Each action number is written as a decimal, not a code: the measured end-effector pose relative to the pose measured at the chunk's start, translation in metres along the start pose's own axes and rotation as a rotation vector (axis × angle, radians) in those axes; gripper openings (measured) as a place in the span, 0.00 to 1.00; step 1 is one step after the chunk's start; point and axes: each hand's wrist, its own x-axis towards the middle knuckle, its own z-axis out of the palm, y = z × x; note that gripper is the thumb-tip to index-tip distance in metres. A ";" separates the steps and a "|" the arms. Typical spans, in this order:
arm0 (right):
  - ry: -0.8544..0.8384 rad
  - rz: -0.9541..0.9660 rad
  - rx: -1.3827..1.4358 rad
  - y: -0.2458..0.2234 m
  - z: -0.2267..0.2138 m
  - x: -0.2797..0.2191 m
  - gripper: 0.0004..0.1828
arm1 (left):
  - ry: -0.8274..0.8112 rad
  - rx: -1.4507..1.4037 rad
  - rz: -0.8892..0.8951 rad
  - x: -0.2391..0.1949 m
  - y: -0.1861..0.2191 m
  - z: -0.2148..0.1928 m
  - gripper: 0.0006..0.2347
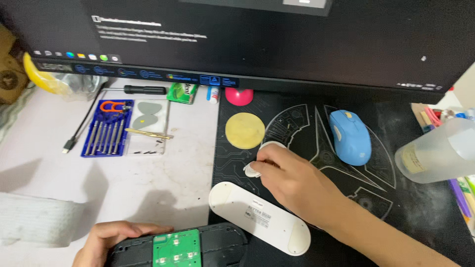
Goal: The person assembles a white electronic device by aligning and snapping the top and bottom plastic shells together over a green circuit board. They repeatedly press the casing to secure the fit and rotate the device to inspect the assembly.
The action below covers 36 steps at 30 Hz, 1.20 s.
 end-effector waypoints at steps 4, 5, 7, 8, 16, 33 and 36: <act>-0.098 -0.112 -0.181 0.005 0.003 -0.007 0.18 | 0.067 0.201 -0.108 0.007 0.021 0.009 0.27; -0.170 -0.115 -0.264 0.008 0.002 -0.012 0.28 | 0.026 0.199 -0.121 0.008 0.021 0.007 0.26; -0.142 -0.112 -0.153 0.012 -0.014 -0.017 0.32 | -0.035 0.160 -0.089 0.008 0.010 -0.004 0.29; -0.106 -0.109 -0.040 0.013 -0.022 -0.020 0.37 | -0.100 0.128 -0.056 0.007 0.006 -0.010 0.32; -0.269 0.079 0.106 0.009 -0.045 0.017 0.28 | -0.007 0.226 -0.119 0.007 0.019 0.002 0.27; -0.143 0.330 0.052 -0.020 -0.048 -0.005 0.34 | -0.108 0.112 -0.085 0.012 0.022 0.005 0.34; -0.332 0.891 -0.146 -0.029 -0.045 -0.012 0.64 | 0.094 0.290 -0.274 0.019 0.049 0.025 0.37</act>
